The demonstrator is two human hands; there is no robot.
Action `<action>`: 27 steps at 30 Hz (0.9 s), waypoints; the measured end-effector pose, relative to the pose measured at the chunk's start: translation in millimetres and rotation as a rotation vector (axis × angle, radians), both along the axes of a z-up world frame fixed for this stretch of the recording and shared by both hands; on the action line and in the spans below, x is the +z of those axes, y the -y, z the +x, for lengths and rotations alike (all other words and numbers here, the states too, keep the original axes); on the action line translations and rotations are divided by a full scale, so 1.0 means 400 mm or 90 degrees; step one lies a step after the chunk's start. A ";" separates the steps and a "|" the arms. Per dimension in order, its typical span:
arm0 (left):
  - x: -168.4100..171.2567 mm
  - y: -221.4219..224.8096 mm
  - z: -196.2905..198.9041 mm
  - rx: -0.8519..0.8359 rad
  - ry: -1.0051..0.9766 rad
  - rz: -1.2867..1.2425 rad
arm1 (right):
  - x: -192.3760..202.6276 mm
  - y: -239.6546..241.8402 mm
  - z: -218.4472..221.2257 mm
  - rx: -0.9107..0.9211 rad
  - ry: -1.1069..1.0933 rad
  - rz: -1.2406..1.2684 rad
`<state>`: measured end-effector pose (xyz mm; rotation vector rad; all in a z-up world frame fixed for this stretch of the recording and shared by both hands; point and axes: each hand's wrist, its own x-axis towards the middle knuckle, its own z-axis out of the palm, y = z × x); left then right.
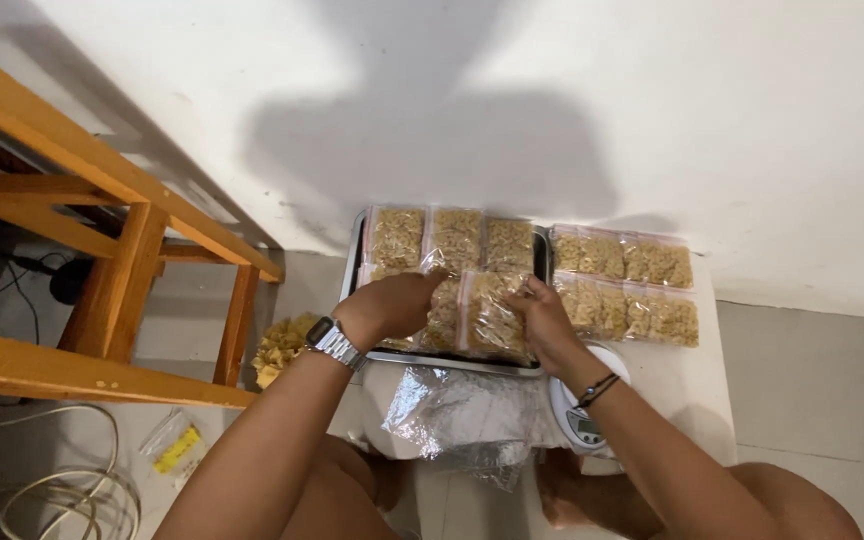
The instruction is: Arranging and inspecting small plastic bags of food items in a metal tray
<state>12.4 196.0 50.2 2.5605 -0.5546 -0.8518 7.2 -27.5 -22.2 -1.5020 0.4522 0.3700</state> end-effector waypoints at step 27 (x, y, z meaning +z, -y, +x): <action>-0.370 0.068 0.046 0.300 -0.084 0.320 | -0.204 -0.061 0.016 0.311 0.462 -0.653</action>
